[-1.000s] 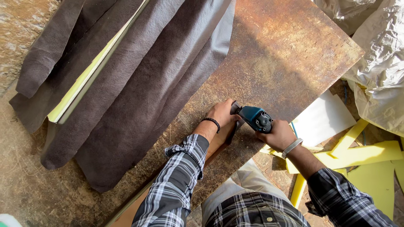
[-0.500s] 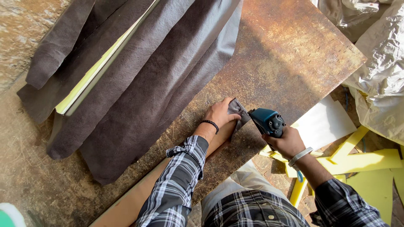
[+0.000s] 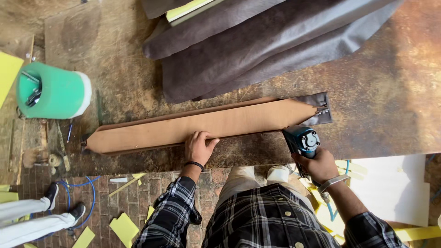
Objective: The person staples dark fabric onto a long wooden frame using a pneumatic staple gun. They smooth the fabric, fold edges, and secure it along the length of the frame. The person also staples fabric onto a smaller wooden piece. A second person is visible nearby handling yellow foam.
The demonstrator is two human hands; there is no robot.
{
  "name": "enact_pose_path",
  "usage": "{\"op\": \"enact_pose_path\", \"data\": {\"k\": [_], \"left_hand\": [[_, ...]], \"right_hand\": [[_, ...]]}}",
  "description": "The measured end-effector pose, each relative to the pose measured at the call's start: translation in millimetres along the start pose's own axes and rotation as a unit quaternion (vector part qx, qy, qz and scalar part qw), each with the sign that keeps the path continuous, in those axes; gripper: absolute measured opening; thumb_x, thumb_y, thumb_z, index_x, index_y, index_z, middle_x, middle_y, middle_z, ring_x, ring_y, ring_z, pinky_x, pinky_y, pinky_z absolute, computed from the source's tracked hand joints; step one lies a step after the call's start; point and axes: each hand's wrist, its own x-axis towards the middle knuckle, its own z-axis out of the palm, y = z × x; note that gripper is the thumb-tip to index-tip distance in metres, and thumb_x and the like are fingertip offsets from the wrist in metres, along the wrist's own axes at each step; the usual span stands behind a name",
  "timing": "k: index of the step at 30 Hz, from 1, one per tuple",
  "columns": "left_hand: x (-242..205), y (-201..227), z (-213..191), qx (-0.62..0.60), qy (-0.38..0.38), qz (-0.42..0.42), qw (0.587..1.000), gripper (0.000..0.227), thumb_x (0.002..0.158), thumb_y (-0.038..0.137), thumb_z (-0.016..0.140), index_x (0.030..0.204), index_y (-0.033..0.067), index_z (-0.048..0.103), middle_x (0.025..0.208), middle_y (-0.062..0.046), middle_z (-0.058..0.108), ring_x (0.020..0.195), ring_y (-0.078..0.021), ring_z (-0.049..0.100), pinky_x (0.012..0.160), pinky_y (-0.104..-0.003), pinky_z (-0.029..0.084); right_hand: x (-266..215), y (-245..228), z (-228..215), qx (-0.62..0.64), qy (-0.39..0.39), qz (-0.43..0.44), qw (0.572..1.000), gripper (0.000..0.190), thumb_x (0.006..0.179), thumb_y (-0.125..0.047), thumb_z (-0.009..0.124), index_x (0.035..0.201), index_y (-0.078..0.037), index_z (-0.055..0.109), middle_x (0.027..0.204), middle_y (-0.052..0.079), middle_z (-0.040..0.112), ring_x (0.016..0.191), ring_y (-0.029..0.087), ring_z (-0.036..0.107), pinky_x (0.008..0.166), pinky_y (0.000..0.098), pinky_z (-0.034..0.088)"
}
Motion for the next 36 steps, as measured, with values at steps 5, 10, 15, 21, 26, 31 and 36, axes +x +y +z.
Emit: {"op": "enact_pose_path", "data": {"k": [5, 10, 15, 21, 26, 31, 36], "left_hand": [[-35.9, -35.5, -7.4, 0.073, 0.021, -0.030, 0.997, 0.039, 0.074, 0.036, 0.086, 0.102, 0.0132, 0.072, 0.107, -0.006, 0.069, 0.110, -0.0291, 0.061, 0.097, -0.048, 0.045], [-31.1, -75.6, -17.8, 0.089, 0.048, 0.052, 0.993, 0.025, 0.083, 0.030, 0.079, 0.104, 0.0173, 0.075, 0.107, -0.003, 0.069, 0.107, -0.0273, 0.062, 0.094, -0.046, 0.045], [-12.8, -104.1, -16.8, 0.039, -0.030, 0.189, 0.981, 0.024, 0.088, 0.033, 0.076, 0.106, 0.0174, 0.077, 0.107, -0.004, 0.069, 0.108, -0.0275, 0.060, 0.093, -0.048, 0.044], [19.4, -69.7, 8.2, -0.018, -0.102, 0.344, 0.933, 0.036, 0.090, 0.039, 0.071, 0.115, 0.0133, 0.075, 0.118, -0.007, 0.068, 0.115, -0.0286, 0.059, 0.099, -0.050, 0.045], [32.6, 16.5, 23.9, 0.050, -0.146, 0.418, 0.895, 0.043, 0.083, 0.043, 0.075, 0.112, 0.0127, 0.073, 0.120, -0.006, 0.066, 0.116, -0.0264, 0.060, 0.096, -0.044, 0.051], [39.7, 65.1, 48.0, 0.060, -0.150, 0.409, 0.898, 0.018, 0.090, 0.024, 0.070, 0.103, 0.0134, 0.073, 0.115, -0.004, 0.068, 0.115, -0.0245, 0.062, 0.086, -0.042, 0.057], [48.8, 71.4, 60.1, -0.017, -0.156, 0.350, 0.924, 0.016, 0.083, 0.015, 0.070, 0.098, 0.0100, 0.073, 0.111, -0.008, 0.068, 0.110, -0.0260, 0.065, 0.088, -0.040, 0.057]], "right_hand": [[-3.7, -62.7, 34.0, -0.055, -0.057, -0.099, 0.992, 0.039, 0.079, -0.037, 0.082, 0.087, 0.000, 0.076, 0.066, 0.011, 0.073, 0.060, 0.021, 0.068, 0.061, 0.0389, 0.054], [-1.5, -138.6, 95.7, -0.135, -0.077, -0.142, 0.978, 0.041, 0.077, -0.039, 0.084, 0.098, -0.005, 0.074, 0.069, 0.010, 0.075, 0.063, 0.019, 0.071, 0.065, 0.0358, 0.056], [1.8, -180.8, 158.1, -0.129, -0.076, -0.085, 0.985, 0.041, 0.079, -0.039, 0.084, 0.099, -0.005, 0.076, 0.074, 0.010, 0.074, 0.066, 0.020, 0.068, 0.066, 0.0368, 0.055], [-3.6, -136.0, 152.5, 0.017, 0.105, 0.009, 0.994, 0.035, 0.075, -0.030, 0.088, 0.090, -0.001, 0.077, 0.077, 0.009, 0.076, 0.067, 0.020, 0.070, 0.066, 0.0359, 0.056], [-9.7, -84.3, 103.3, -0.057, 0.156, 0.072, 0.983, 0.037, 0.078, -0.034, 0.085, 0.090, 0.000, 0.078, 0.077, 0.016, 0.075, 0.067, 0.026, 0.071, 0.067, 0.0404, 0.056], [23.8, -65.3, 77.3, -0.173, 0.177, 0.063, 0.967, 0.046, 0.075, -0.040, 0.083, 0.095, 0.001, 0.078, 0.078, 0.021, 0.075, 0.073, 0.036, 0.073, 0.073, 0.0462, 0.056], [45.2, -53.0, 66.1, -0.187, 0.178, 0.088, 0.962, 0.046, 0.078, -0.039, 0.079, 0.092, 0.005, 0.076, 0.081, 0.026, 0.075, 0.079, 0.041, 0.075, 0.078, 0.0481, 0.058]]}}
